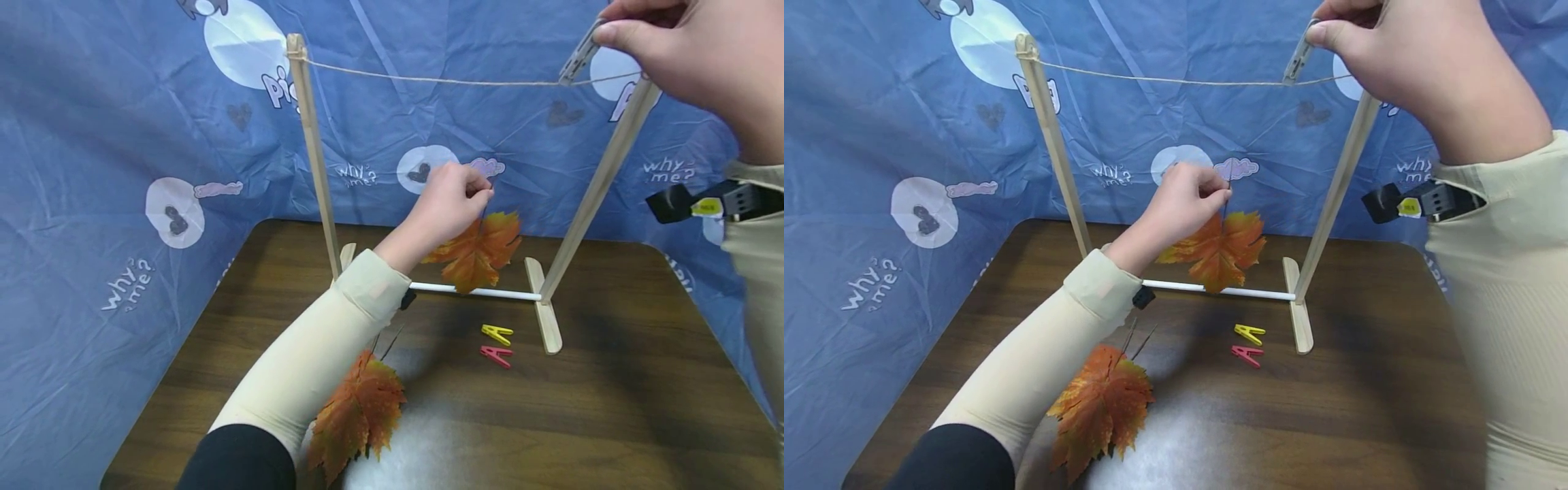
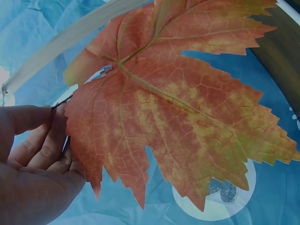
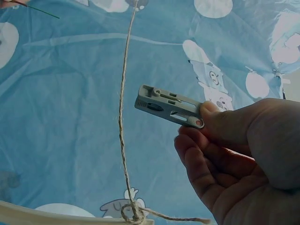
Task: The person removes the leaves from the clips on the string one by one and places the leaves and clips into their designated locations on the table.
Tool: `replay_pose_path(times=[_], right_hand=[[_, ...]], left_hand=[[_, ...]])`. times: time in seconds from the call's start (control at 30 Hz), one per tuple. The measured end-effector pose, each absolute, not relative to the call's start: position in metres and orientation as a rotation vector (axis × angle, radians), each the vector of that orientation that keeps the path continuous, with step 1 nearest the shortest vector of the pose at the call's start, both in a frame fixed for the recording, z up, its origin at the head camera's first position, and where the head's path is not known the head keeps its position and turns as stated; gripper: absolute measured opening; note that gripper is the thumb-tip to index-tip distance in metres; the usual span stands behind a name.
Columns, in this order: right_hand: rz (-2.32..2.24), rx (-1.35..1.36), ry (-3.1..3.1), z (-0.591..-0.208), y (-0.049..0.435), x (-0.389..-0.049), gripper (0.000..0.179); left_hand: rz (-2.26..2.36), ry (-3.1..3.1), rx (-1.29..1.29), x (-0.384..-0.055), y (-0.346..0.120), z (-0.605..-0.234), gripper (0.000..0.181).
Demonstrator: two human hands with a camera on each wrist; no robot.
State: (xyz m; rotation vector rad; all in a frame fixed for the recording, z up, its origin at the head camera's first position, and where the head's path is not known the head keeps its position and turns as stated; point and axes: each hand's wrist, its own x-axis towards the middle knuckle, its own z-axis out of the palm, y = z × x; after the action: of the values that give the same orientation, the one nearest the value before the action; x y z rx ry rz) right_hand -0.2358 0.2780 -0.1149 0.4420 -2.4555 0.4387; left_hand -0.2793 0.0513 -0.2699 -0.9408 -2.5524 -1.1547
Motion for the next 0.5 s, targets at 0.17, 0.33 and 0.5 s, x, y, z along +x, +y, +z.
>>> replay_pose_path(times=[0.17, 0.33, 0.5], right_hand=[[0.496, 0.421, -2.439, -0.119, 0.278, -0.230, 0.039], [0.529, 0.388, -2.424, -0.126, 0.277, -0.225, 0.040], [0.489, 0.381, -2.448, -0.134, 0.273, -0.214, 0.039]], left_hand=[[-1.134, -2.543, -0.970, -0.272, 0.040, -0.272, 0.013], [-1.144, -2.535, -0.986, -0.265, 0.028, -0.277, 0.012], [-1.135, -2.559, -0.997, -0.259, 0.018, -0.279, 0.012]])
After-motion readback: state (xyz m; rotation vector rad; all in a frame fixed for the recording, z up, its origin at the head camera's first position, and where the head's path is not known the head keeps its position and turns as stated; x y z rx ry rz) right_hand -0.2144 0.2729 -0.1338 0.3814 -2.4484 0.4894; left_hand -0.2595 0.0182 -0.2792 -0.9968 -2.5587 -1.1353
